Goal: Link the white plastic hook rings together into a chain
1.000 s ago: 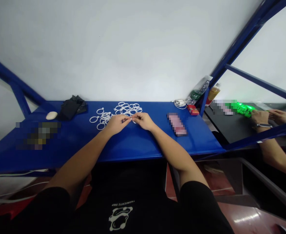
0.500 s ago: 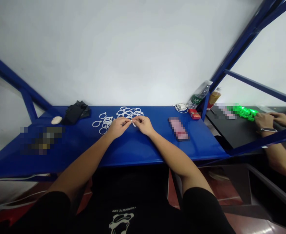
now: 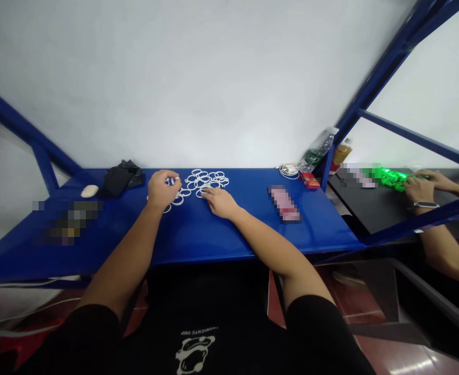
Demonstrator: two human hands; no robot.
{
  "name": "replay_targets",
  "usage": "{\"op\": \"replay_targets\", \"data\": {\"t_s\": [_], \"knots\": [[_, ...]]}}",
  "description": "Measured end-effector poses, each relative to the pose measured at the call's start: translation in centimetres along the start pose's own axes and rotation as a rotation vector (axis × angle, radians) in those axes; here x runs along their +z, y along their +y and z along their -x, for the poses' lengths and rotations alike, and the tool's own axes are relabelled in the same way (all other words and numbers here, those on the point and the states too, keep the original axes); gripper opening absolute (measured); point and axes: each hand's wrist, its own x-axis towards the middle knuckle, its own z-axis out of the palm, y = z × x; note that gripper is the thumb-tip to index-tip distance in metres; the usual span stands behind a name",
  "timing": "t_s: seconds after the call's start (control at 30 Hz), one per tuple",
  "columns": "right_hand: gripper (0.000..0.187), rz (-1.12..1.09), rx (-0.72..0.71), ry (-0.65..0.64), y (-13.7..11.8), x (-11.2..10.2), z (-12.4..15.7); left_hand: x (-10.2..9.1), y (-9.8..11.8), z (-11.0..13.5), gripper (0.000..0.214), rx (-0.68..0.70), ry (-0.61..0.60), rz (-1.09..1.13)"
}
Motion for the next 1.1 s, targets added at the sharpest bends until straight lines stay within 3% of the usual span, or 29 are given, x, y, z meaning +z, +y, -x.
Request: {"op": "replay_targets", "data": {"t_s": [0.13, 0.33, 0.53, 0.87, 1.1], "knots": [[0.041, 0.055, -0.002, -0.014, 0.4, 0.2, -0.2, 0.3, -1.6, -0.3, 0.018, -0.068, -0.143, -0.142], [0.032, 0.038, 0.063, 0.018, 1.3, -0.2, 0.5, 1.2, -2.2, 0.1, 0.026, -0.063, -0.365, -0.278], [0.027, 0.019, 0.059, 0.008, 1.4, -0.7, 0.8, 1.7, -1.6, 0.5, 0.038, 0.016, -0.312, -0.201], [0.028, 0.007, 0.127, -0.024, 0.6, -1.3, 0.9, 3.5, -0.2, 1.6, 0.031, 0.290, -0.398, -0.005], [0.022, -0.058, 0.088, 0.078, 0.7, -1.2, 1.0, 3.9, 1.6, 2.8, 0.028, 0.452, -0.398, 0.075]]}}
